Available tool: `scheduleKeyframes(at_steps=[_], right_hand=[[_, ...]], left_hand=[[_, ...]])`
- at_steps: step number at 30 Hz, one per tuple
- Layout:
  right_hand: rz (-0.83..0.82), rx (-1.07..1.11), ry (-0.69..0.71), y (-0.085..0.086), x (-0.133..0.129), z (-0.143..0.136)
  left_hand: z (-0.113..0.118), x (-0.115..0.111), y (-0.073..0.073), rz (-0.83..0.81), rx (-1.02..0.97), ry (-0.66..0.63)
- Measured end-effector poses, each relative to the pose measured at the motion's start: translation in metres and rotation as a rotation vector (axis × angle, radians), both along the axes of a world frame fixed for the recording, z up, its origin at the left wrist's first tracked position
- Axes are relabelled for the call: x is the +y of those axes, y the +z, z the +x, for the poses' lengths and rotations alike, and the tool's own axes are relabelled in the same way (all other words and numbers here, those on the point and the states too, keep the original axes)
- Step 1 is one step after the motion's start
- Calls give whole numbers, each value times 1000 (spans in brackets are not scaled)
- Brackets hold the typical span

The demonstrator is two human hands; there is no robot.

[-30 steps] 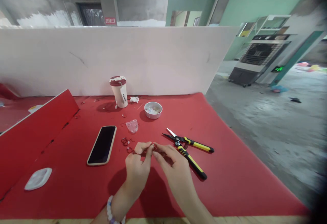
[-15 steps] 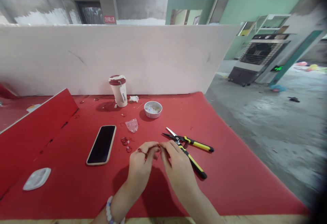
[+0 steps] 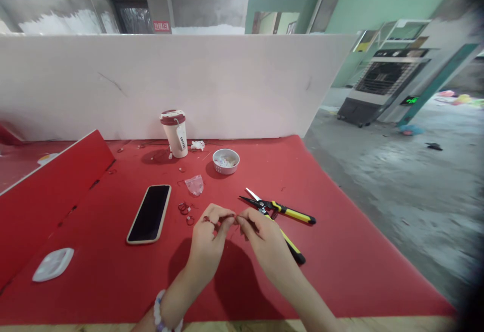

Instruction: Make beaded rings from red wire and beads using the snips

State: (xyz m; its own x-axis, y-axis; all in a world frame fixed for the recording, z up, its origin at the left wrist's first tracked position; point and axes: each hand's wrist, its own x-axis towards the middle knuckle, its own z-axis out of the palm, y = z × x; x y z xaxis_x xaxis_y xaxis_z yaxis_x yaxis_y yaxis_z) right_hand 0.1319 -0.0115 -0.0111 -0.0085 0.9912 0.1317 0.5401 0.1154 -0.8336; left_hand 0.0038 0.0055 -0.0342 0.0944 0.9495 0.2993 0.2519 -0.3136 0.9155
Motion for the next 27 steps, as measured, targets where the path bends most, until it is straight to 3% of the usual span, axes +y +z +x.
scheduleKeyframes(at_steps=[13,18,20,24,27], right_hand=[[405,-426,-61,-17,-2,1],[342,-386,-30,-18,-1,4],[307,-357,-21,-18,-2,6],[469,-370,73,-18,-5,9],[488,-384,148,-17,-7,10]], left_hand=[[1,-2,3,2,23,-65],[0,-1,3,-183,-106,-171],[0,0,2,-230,-113,-147],[3,3,-1,-233,-79,-33],[4,4,-2,-258,-128,-87]])
